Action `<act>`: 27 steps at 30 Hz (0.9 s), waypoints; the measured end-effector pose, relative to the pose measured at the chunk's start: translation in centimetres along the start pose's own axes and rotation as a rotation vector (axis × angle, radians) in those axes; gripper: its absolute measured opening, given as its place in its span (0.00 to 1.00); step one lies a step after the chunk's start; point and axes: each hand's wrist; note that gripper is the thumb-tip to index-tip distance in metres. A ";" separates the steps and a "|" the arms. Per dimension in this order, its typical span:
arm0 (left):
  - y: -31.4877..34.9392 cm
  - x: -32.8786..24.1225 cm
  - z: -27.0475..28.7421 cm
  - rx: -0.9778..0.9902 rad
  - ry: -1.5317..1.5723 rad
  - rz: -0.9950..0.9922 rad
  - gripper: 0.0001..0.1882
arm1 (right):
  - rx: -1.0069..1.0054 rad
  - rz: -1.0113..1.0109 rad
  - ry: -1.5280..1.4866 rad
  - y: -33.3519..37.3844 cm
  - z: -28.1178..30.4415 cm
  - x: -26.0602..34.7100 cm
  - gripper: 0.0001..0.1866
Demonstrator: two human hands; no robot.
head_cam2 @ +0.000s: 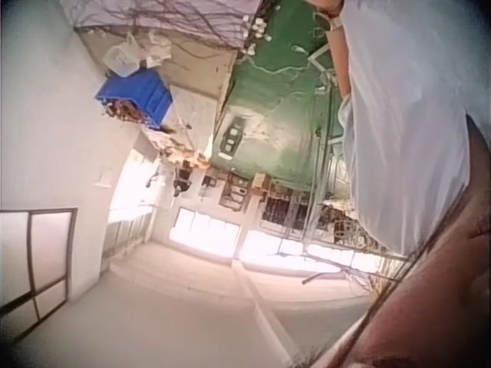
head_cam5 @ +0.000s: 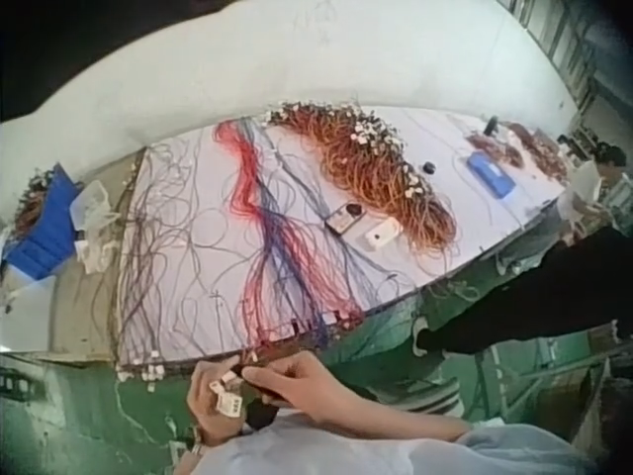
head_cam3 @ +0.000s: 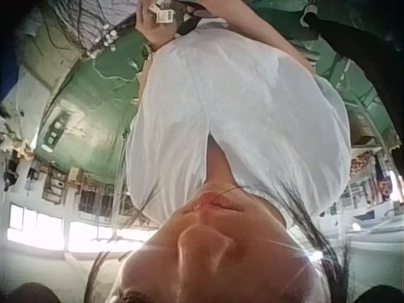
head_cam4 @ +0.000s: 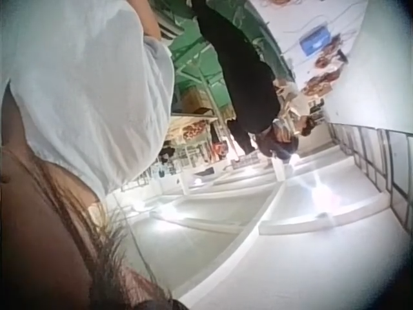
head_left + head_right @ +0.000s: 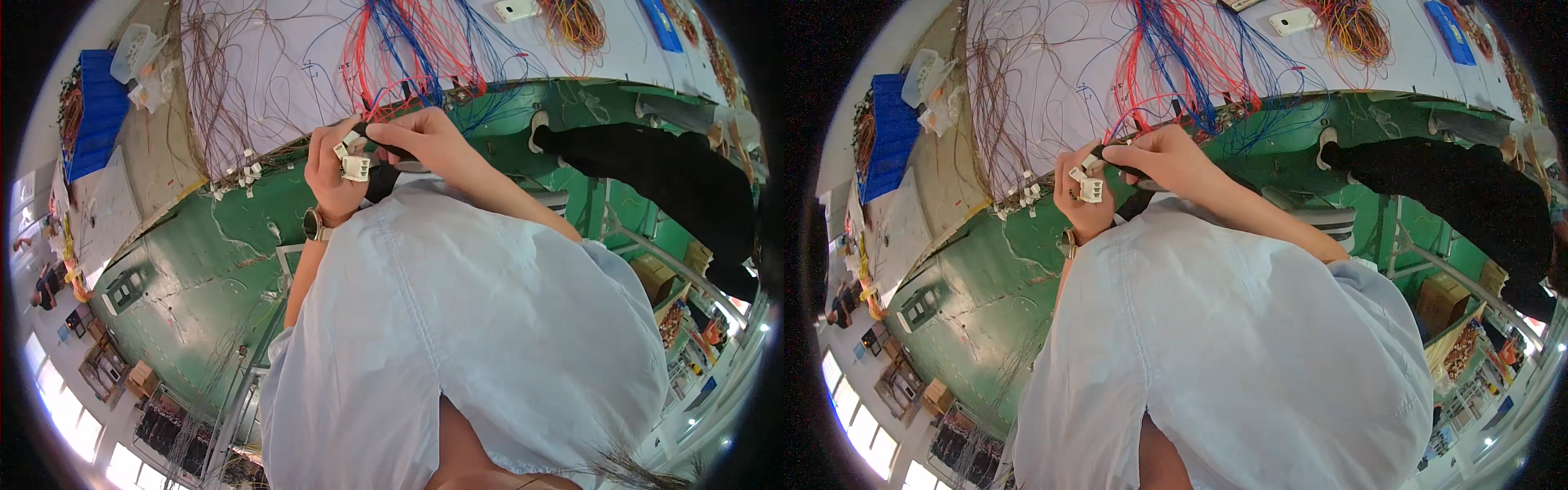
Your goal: Assembling and taping electrical wire harnesses on a factory workbench.
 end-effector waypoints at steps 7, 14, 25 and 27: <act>1.0 -0.4 -1.0 -0.077 0.221 0.381 0.08 | -0.251 0.222 0.583 -0.8 -0.1 0.0 0.18; -1.4 -1.1 0.1 -0.116 0.920 1.190 0.11 | -0.331 0.233 0.701 -1.4 -0.4 -0.3 0.18; -1.4 -0.4 0.3 -0.061 0.963 1.256 0.07 | -0.251 0.390 0.650 -2.3 1.7 -0.4 0.10; -1.5 -0.2 0.4 -0.063 0.970 1.244 0.06 | -0.299 0.399 0.693 -2.3 1.4 -0.5 0.09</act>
Point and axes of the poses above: each hand's wrist, its own y-axis away from the middle knuckle, its own z-axis out of the back of the hand, x = y × z, and after that the axes turned 12 degrees about y, right-handed
